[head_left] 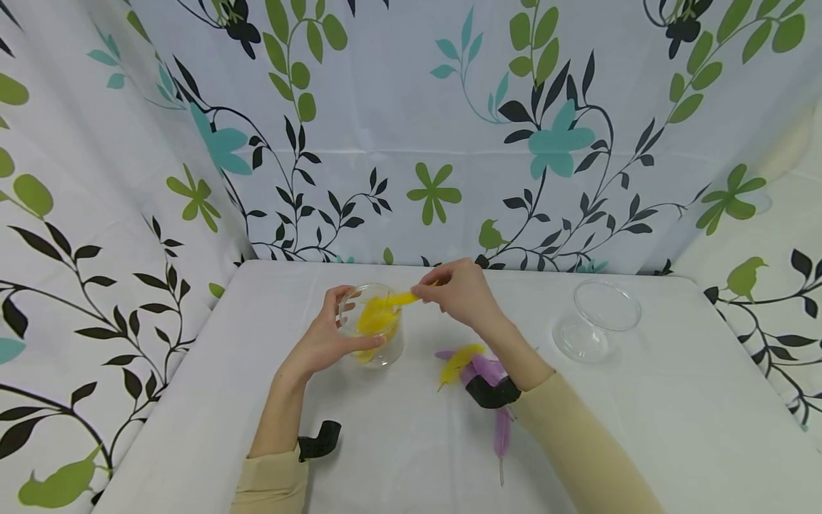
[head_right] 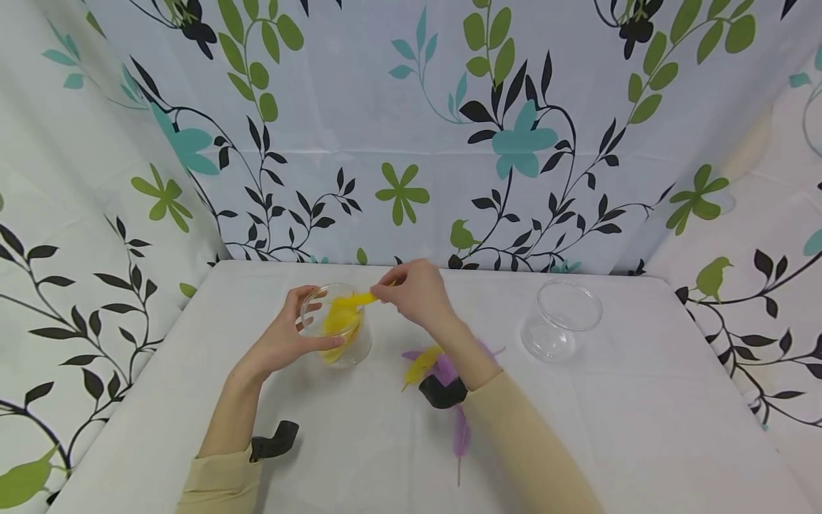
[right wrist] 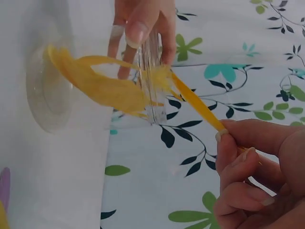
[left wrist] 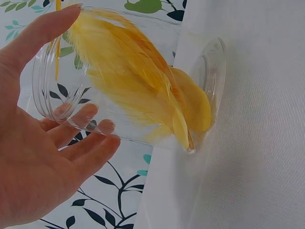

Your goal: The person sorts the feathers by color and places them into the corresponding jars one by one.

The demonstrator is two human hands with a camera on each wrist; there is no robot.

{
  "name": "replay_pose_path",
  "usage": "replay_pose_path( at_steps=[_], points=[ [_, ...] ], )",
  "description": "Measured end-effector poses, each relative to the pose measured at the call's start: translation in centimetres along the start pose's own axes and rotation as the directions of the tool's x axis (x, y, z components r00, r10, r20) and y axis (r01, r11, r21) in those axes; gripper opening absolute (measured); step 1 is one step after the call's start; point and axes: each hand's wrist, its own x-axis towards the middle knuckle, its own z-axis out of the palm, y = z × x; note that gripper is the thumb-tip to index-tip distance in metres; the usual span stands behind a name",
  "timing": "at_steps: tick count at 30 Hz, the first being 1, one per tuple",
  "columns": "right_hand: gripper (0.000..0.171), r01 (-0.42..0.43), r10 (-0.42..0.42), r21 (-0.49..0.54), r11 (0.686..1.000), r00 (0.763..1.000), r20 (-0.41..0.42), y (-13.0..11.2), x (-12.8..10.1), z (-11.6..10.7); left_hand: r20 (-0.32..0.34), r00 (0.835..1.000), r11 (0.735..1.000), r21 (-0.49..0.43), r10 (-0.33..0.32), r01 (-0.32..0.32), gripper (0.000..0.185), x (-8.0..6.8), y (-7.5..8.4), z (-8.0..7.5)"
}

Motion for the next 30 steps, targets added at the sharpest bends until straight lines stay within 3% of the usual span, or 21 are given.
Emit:
replay_pose_path(
  at_steps=[11,21,25,30],
  points=[
    [0.012,0.115,-0.103,-0.195,0.974,0.992,0.073,-2.1,0.2,4.7,-0.007,1.0,1.0,-0.009,0.026,-0.026,0.104,0.0,-0.1,0.1],
    [0.014,0.152,-0.131,-0.298,0.942,0.987,0.091,-2.6,-0.3,6.2,-0.004,0.998,0.998,-0.01,0.068,-0.069,0.103,0.1,-0.4,0.1],
    [0.016,0.178,-0.167,-0.282,0.943,0.984,0.065,-2.2,-0.7,6.0,-0.004,0.999,0.999,-0.011,0.051,-0.051,0.103,0.0,-0.3,0.0],
    [0.03,0.161,-0.169,-0.172,0.972,0.985,-0.034,-1.1,-1.4,5.0,-0.005,0.999,0.999,-0.005,0.035,-0.035,0.103,-0.1,-0.2,0.0]
  ],
)
